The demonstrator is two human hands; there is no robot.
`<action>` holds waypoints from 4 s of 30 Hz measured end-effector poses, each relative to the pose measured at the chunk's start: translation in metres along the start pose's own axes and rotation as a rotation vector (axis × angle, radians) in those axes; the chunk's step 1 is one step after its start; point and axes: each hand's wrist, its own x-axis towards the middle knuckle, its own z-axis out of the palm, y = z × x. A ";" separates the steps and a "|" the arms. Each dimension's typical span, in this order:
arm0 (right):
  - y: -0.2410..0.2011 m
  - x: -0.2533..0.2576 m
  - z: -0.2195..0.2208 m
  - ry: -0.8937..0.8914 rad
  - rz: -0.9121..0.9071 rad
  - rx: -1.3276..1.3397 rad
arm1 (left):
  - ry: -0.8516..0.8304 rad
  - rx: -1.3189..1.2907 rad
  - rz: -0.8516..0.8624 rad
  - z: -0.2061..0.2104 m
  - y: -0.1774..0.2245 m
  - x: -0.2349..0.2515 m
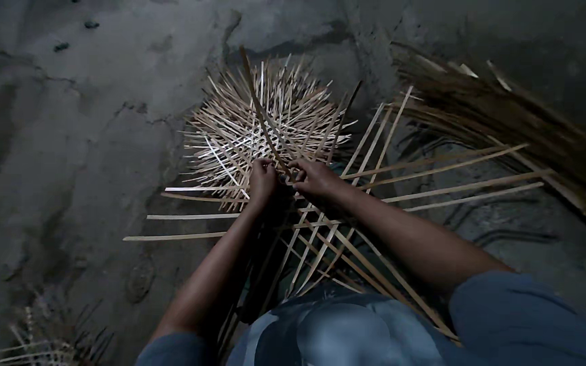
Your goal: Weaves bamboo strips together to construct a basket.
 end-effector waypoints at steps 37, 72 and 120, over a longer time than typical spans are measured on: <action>0.021 0.018 -0.054 0.228 0.452 0.589 | -0.442 0.052 0.241 -0.012 0.006 0.014; 0.011 -0.058 -0.039 0.505 0.131 0.200 | 0.069 0.183 0.334 0.008 0.013 -0.043; 0.082 -0.113 -0.024 0.634 0.387 1.249 | 0.114 -0.886 -0.511 -0.047 -0.043 -0.028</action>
